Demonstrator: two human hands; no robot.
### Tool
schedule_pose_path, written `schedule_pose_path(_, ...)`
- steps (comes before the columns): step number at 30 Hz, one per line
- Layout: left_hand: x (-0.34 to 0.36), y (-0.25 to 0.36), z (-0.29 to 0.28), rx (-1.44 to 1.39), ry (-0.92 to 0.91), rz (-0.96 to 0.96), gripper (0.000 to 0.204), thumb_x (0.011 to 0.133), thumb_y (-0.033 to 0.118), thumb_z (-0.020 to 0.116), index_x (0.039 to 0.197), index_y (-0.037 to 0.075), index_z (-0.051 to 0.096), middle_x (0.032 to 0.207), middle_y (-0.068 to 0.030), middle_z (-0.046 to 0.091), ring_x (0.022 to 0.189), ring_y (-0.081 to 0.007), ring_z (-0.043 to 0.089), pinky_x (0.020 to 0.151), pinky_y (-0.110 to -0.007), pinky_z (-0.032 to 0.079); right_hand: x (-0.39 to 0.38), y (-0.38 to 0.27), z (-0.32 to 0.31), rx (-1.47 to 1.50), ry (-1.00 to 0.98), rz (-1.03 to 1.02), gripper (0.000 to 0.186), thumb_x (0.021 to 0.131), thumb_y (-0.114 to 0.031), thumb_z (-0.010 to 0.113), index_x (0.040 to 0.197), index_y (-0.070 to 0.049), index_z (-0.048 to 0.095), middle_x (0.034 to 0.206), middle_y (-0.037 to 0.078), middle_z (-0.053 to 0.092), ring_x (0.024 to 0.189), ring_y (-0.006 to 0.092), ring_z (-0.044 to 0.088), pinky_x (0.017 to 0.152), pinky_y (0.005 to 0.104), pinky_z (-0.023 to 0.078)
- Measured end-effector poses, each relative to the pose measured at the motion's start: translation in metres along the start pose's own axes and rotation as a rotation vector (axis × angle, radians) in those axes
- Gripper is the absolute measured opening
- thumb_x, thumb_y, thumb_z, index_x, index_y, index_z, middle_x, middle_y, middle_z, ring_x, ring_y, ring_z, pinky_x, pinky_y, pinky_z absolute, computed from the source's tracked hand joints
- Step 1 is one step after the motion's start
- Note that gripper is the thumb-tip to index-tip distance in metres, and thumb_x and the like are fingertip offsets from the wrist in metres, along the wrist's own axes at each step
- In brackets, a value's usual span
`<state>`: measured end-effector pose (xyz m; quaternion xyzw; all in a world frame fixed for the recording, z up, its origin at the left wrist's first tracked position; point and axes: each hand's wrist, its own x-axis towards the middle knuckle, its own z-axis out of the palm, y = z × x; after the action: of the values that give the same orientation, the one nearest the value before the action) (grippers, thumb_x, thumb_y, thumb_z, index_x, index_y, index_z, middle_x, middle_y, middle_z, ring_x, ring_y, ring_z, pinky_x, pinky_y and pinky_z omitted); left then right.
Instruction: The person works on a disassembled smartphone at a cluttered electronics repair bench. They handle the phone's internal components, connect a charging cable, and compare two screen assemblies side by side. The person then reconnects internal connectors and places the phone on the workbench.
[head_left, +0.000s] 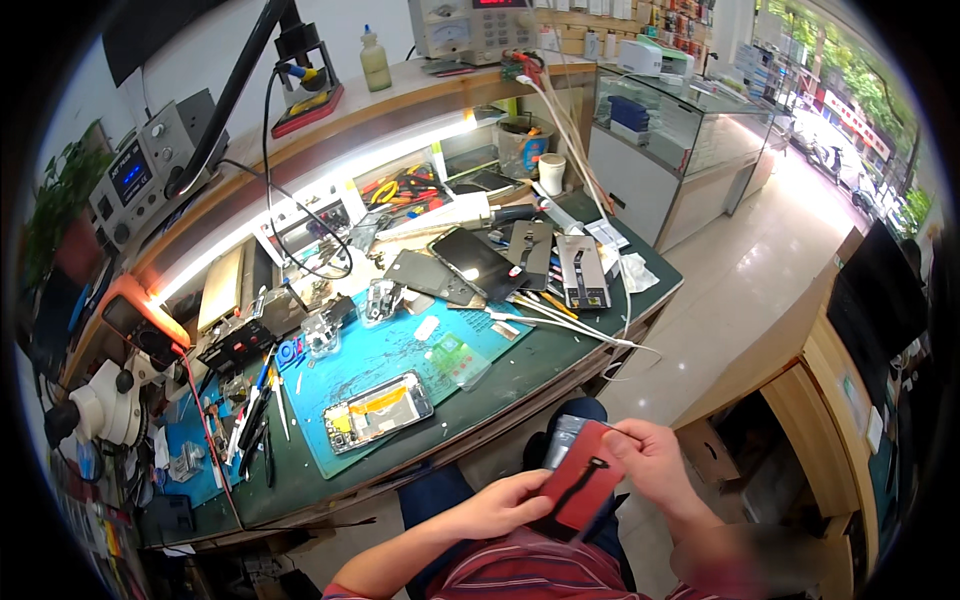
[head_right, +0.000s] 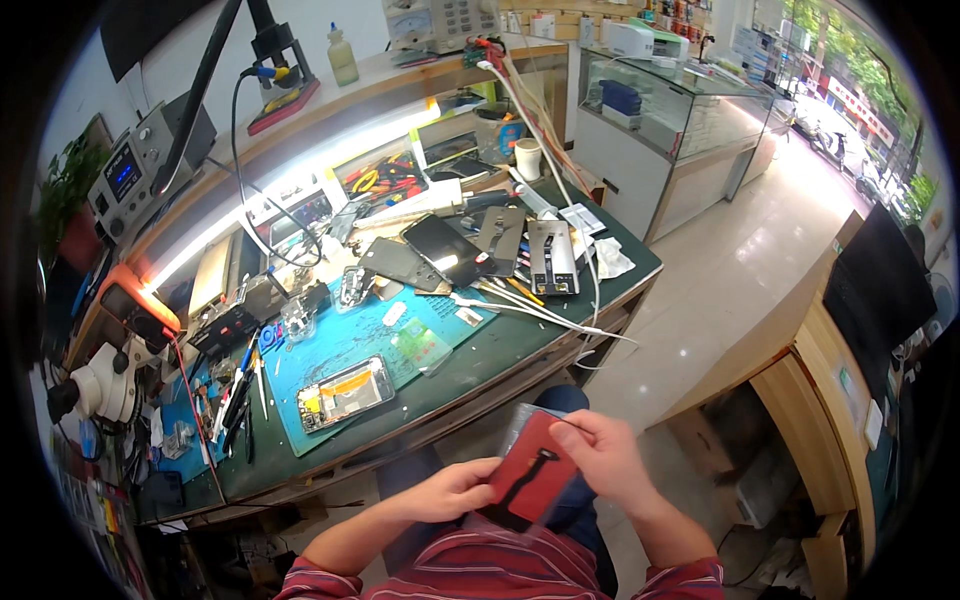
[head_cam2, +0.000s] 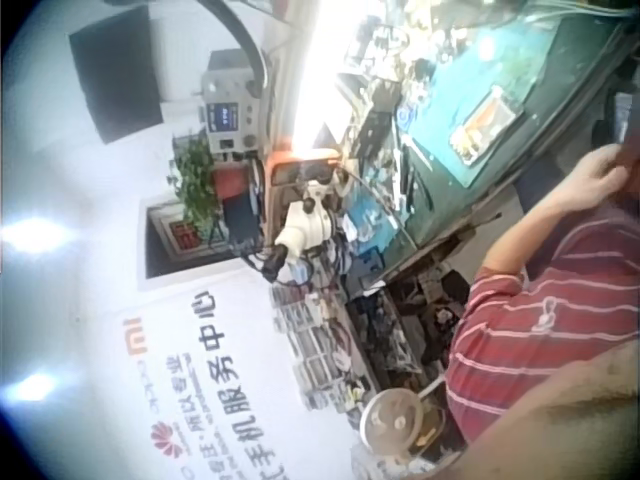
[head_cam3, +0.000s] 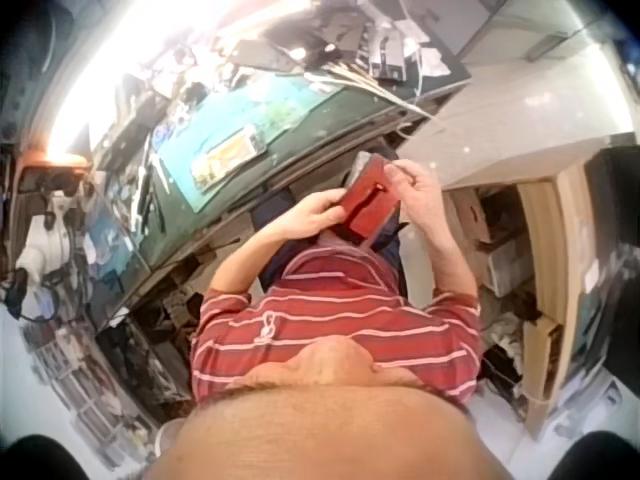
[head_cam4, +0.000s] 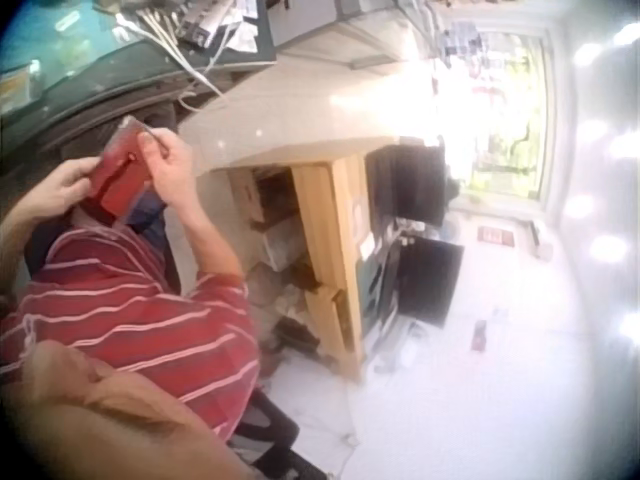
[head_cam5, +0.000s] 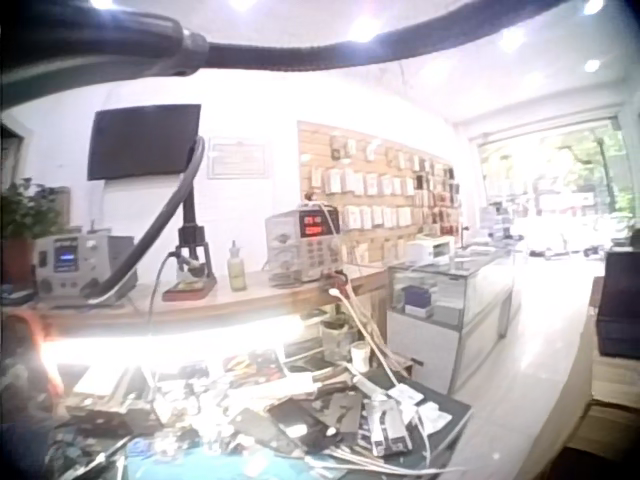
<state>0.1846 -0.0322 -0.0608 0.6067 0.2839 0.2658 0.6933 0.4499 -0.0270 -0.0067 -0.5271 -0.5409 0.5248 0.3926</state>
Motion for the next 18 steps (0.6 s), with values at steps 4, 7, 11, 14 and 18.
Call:
schedule_pose_path(4,0.018,0.006,0.021,-0.178,0.181,-0.18,0.037,0.11,0.031,0.06,0.124,-0.002,0.067,0.106,0.0008,0.07,0.096,-0.0064,0.06,0.088,-0.026,0.051,-0.001,0.017,-0.004,-0.058,0.307,-0.294,0.025,0.106,-0.016,0.063,0.122,0.002,0.069,0.108,0.004,0.069,0.093,0.0076,0.063,0.076,0.0231,0.05)
schedule_pose_path(7,0.034,0.005,0.032,-0.322,0.281,-0.069,0.032,0.111,0.026,0.058,0.125,-0.001,0.066,0.111,-0.0013,0.072,0.1,-0.0074,0.064,0.09,-0.027,0.053,-0.015,0.025,-0.005,-0.062,0.547,-0.33,0.027,0.103,-0.019,0.069,0.122,0.0,0.071,0.108,0.007,0.072,0.098,0.0117,0.067,0.081,0.0265,0.054)
schedule_pose_path(11,0.067,0.008,0.054,-0.284,0.213,-0.115,0.028,0.109,0.02,0.06,0.129,0.0,0.064,0.113,-0.0007,0.071,0.097,-0.0075,0.062,0.088,-0.026,0.052,-0.049,0.06,-0.018,0.07,0.281,0.057,0.027,0.102,-0.017,0.07,0.124,-0.001,0.068,0.091,0.002,0.07,0.086,0.0108,0.066,0.076,0.0264,0.054)
schedule_pose_path(14,0.081,0.0,0.064,-0.23,0.224,-0.054,0.025,0.107,0.016,0.06,0.127,0.002,0.064,0.105,0.0019,0.068,0.085,-0.0049,0.056,0.077,-0.024,0.048,-0.063,0.052,-0.075,0.127,0.647,-0.068,0.007,0.102,-0.005,0.065,0.108,-0.002,0.066,0.085,0.0,0.066,0.072,0.0075,0.06,0.062,0.0253,0.05)
schedule_pose_path(18,0.083,-0.002,0.071,-0.417,0.247,-0.112,0.016,0.111,0.016,0.053,0.117,0.003,0.061,0.087,0.003,0.059,0.077,-0.0065,0.057,0.067,-0.028,0.057,-0.123,0.051,-0.261,0.141,1.401,-0.382,0.002,0.103,-0.013,0.061,0.101,-0.012,0.061,0.078,-0.007,0.054,0.065,0.0036,0.047,0.055,0.0214,0.037)
